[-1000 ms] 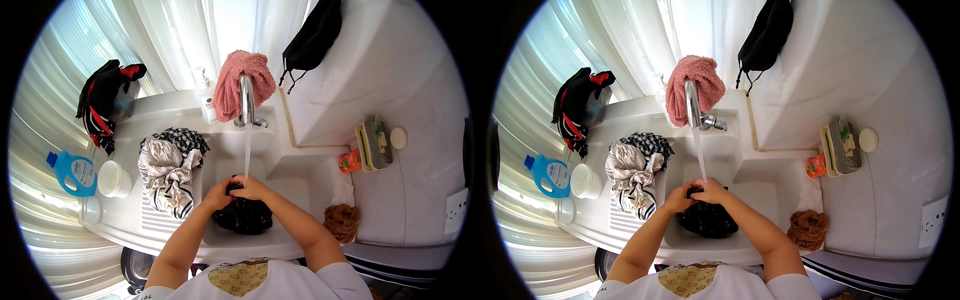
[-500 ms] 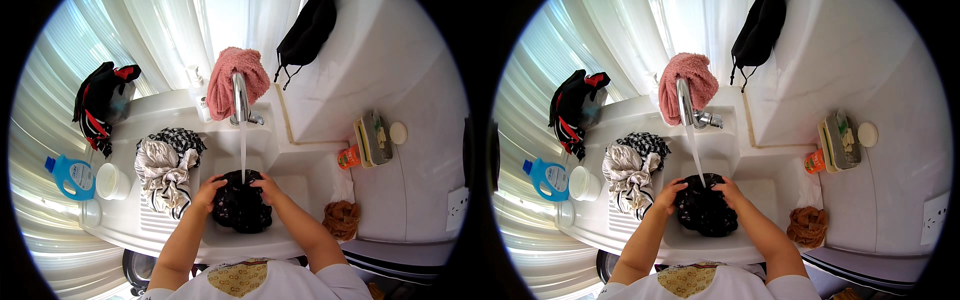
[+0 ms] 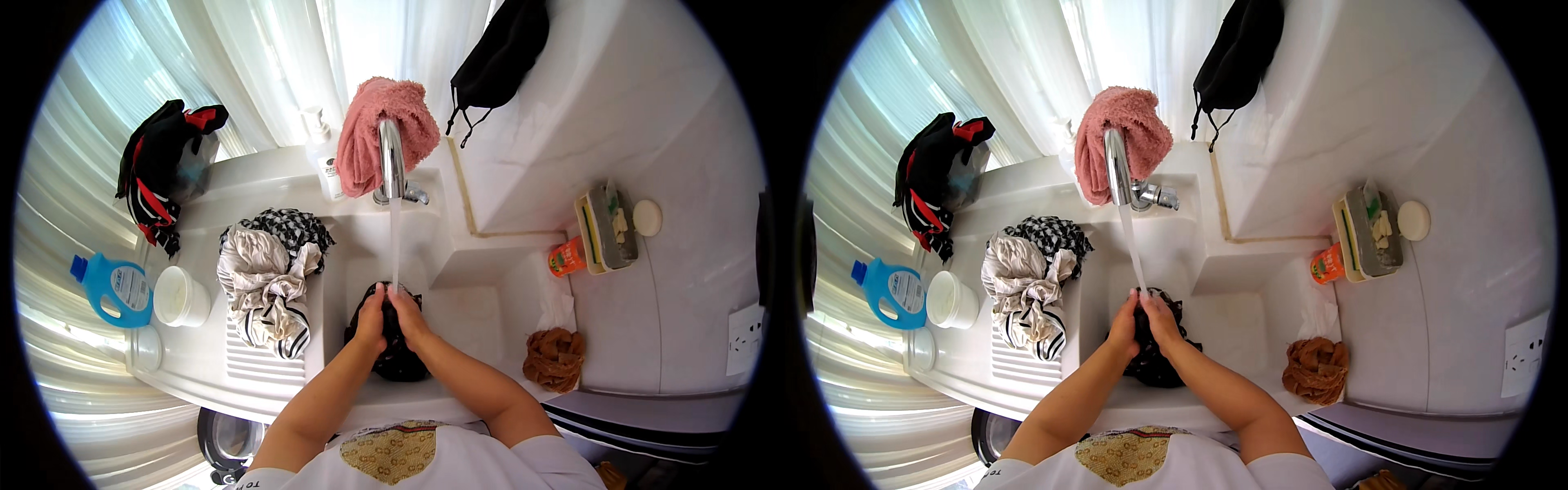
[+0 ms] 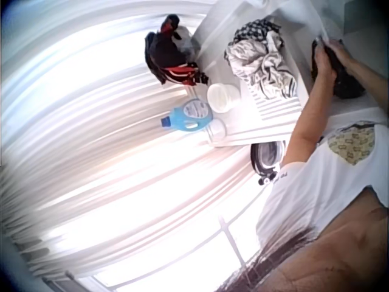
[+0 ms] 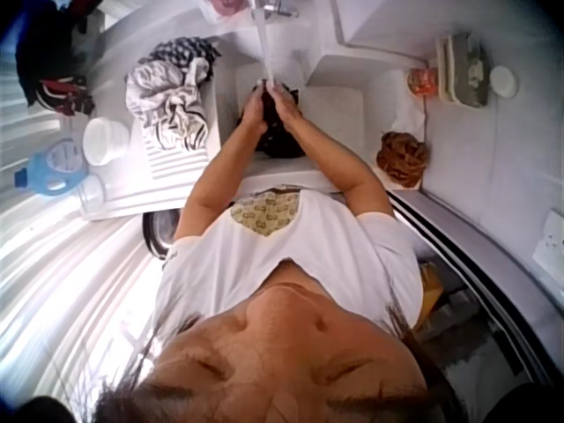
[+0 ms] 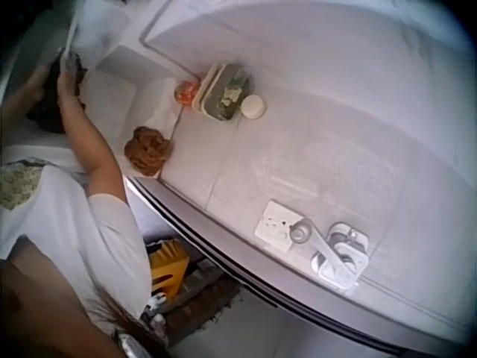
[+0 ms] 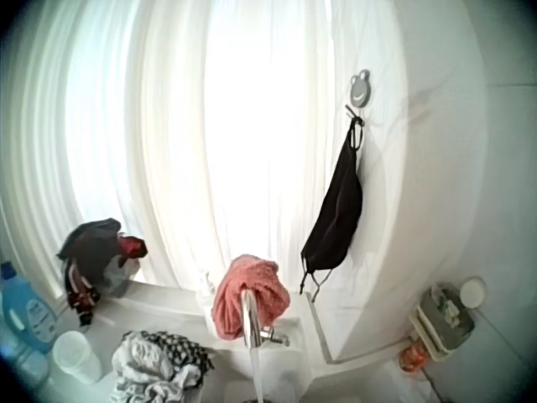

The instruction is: The person washes a black patterned garment in a sink by hand, rubbing the fabric together under running water and squeezing it.

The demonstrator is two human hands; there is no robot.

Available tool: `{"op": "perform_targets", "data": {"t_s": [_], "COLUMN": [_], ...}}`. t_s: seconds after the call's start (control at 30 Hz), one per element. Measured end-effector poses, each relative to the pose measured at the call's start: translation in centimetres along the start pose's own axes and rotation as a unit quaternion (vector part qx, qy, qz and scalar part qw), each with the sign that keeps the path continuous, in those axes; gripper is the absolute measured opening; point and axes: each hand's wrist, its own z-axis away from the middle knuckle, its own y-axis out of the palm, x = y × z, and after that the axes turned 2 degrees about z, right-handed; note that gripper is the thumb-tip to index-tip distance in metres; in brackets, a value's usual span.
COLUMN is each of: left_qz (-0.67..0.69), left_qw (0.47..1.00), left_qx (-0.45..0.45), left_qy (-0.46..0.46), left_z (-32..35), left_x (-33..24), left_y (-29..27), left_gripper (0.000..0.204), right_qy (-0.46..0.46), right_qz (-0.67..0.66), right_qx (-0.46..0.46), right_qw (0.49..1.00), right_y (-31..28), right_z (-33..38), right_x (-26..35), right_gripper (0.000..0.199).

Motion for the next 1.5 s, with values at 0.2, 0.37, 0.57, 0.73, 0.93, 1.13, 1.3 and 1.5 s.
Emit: {"op": "perform_targets", "data": {"t_s": [0.2, 0.37, 0.57, 0.73, 0.93, 1.13, 1.3, 1.5], "left_qz": [-0.18, -0.2, -0.42, -0.661, -0.201, -0.166, -0.293, -0.561], "left_qw": [0.968, 0.966, 0.894, 0.715, 0.971, 0.983, 0.946, 0.8], "left_qx": [-0.147, -0.139, -0.002, 0.068, 0.015, 0.059, 0.138, 0.154], "left_qy": [0.09, 0.086, 0.155, 0.219, 0.131, 0.059, 0.006, 0.143], "left_z": [-0.5, -0.5, -0.1, -0.6, -0.8, 4.8, 4.8, 1.3], "left_x": [1.6, 2.2, -0.2, 0.1, -0.8, -6.9, -8.3, -3.1], "left_y": [0.6, -0.1, -0.2, -2.1, -3.2, 0.5, 3.7, -1.4], "left_gripper": [0.044, 0.045, 0.058, 0.078, 0.033, 0.04, 0.045, 0.061], "right_qy": [-0.1, -0.078, 0.034, 0.05, 0.079, -0.226, -0.023, 0.096], "right_qz": [0.127, 0.207, -0.172, -0.24, 0.042, 0.45, 0.009, -0.215], "right_qx": [-0.099, -0.08, -0.053, -0.067, 0.062, 0.163, 0.306, 0.144], "right_qw": [0.982, 0.972, 0.983, 0.967, 0.994, 0.848, 0.952, 0.961], "right_y": [0.2, -0.6, -3.3, -3.8, -4.3, -4.7, -4.8, -6.2], "right_z": [0.1, 0.7, -0.9, 0.2, 0.3, 1.3, 1.5, 0.8], "right_x": [-0.5, -0.5, 2.5, 8.4, 6.7, 5.9, 7.4, 8.3], "right_gripper": [0.036, 0.038, 0.023, 0.026, 0.066, 0.096, 0.062, 0.049]}}
